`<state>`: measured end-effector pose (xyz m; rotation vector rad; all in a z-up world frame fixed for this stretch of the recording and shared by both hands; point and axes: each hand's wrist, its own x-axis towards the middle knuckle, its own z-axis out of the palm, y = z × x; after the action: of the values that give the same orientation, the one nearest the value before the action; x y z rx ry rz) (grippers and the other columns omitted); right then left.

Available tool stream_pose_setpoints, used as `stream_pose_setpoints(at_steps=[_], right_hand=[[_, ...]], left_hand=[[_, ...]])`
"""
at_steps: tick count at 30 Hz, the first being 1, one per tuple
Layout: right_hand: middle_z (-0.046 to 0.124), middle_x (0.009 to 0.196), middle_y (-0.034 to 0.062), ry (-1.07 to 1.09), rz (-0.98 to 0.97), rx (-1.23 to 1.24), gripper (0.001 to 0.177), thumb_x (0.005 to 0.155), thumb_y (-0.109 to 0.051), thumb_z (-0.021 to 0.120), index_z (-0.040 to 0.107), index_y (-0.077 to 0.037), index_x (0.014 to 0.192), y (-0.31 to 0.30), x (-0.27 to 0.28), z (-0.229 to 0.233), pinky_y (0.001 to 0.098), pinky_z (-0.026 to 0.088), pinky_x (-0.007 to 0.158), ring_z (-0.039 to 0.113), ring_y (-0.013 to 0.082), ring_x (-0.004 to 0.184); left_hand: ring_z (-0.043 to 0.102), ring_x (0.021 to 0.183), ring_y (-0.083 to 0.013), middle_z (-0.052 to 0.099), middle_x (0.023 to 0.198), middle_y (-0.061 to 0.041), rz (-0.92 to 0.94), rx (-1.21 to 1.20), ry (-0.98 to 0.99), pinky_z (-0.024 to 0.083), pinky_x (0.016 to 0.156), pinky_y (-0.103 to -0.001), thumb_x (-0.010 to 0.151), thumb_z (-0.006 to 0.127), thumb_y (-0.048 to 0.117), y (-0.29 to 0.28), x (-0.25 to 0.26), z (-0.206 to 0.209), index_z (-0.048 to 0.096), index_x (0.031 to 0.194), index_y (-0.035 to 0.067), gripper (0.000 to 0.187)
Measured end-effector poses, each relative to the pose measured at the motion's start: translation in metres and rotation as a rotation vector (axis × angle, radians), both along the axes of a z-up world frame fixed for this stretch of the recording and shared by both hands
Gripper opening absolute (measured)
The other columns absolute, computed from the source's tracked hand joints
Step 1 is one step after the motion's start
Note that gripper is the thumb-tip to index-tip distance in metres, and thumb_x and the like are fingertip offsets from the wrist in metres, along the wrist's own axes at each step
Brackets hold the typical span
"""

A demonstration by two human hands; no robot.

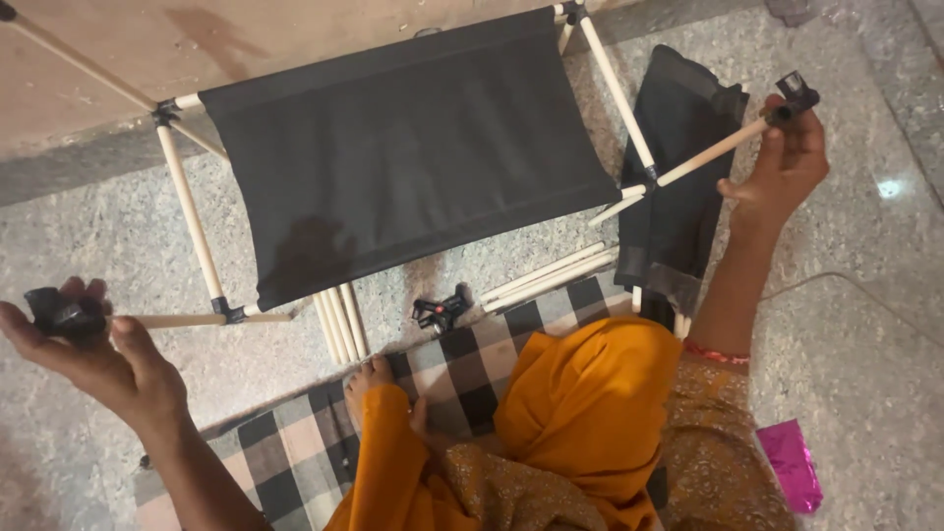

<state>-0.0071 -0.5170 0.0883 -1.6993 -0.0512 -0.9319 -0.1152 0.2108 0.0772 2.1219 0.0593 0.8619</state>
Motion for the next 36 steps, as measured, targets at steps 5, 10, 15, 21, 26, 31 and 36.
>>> stream_pose_setpoints(at_steps=[5,10,15,21,26,31,36], right_hand=[[0.071,0.127,0.0131,0.099,0.080,0.184,0.018,0.107,0.008,0.064,0.063,0.001,0.125,-0.007,0.004,0.014,0.0370,0.057,0.114,0.068,0.0212,0.122],[0.074,0.115,0.0111,0.178,0.093,0.290,0.010,0.107,0.007,0.072,0.066,-0.002,0.110,-0.011,0.008,0.024,0.0329,0.059,0.103,0.071,0.0189,0.112],[0.078,0.108,0.0152,0.153,-0.022,0.258,0.007,0.103,0.007,0.076,0.072,0.004,0.108,0.002,0.008,0.032,0.0288,0.066,0.096,0.076,0.0203,0.105],[0.079,0.101,0.0152,0.194,-0.232,0.319,0.016,0.099,-0.001,0.078,0.075,0.008,0.112,0.019,0.014,0.030,0.0222,0.050,0.040,0.075,0.0201,0.088],[0.075,0.120,0.0163,0.123,0.030,0.284,0.034,0.107,0.001,0.072,0.059,0.005,0.138,0.001,0.010,0.014,0.0293,0.058,0.071,0.074,0.0215,0.112],[0.071,0.127,0.0131,0.125,0.520,0.374,0.061,0.108,-0.006,0.076,0.044,-0.004,0.160,-0.039,0.010,0.012,0.0399,0.055,0.111,0.067,0.0240,0.118],[0.071,0.107,0.0059,0.145,0.791,0.413,0.076,0.099,-0.016,0.079,0.043,-0.004,0.165,-0.052,0.031,0.008,0.0410,0.058,0.107,0.069,0.0185,0.101]], left_hand=[[0.066,0.125,-0.0225,0.064,0.132,-0.016,-0.119,-0.064,-0.055,0.055,0.114,-0.037,0.121,0.049,0.028,-0.004,-0.003,0.013,0.022,0.157,0.005,0.050],[0.069,0.112,-0.0244,0.071,0.119,-0.019,-0.095,-0.086,-0.012,0.054,0.106,-0.037,0.124,0.049,0.008,-0.001,-0.003,0.017,0.054,0.128,-0.004,0.014],[0.072,0.108,-0.0212,0.073,0.111,-0.015,0.010,-0.073,-0.039,0.058,0.099,-0.035,0.123,0.055,0.011,-0.013,0.003,0.021,0.059,0.120,-0.002,0.014],[0.072,0.106,-0.0220,0.073,0.110,-0.016,0.058,-0.085,-0.066,0.057,0.094,-0.035,0.122,0.055,0.020,-0.015,0.005,0.011,0.059,0.119,-0.002,0.022],[0.075,0.106,-0.0238,0.073,0.109,-0.014,-0.101,-0.161,-0.079,0.057,0.096,-0.036,0.124,0.050,0.027,0.006,0.005,-0.009,0.054,0.121,0.001,0.026],[0.071,0.081,-0.0235,0.072,0.093,-0.011,-0.375,-0.739,-0.049,0.063,0.088,-0.043,0.115,0.051,0.045,0.042,0.016,-0.032,0.061,0.114,0.006,0.040],[0.048,0.056,-0.0131,0.049,0.068,-0.002,-0.278,-0.707,-0.075,0.039,0.056,-0.029,0.108,0.054,0.065,0.049,0.035,-0.059,0.049,0.088,0.005,0.063]])
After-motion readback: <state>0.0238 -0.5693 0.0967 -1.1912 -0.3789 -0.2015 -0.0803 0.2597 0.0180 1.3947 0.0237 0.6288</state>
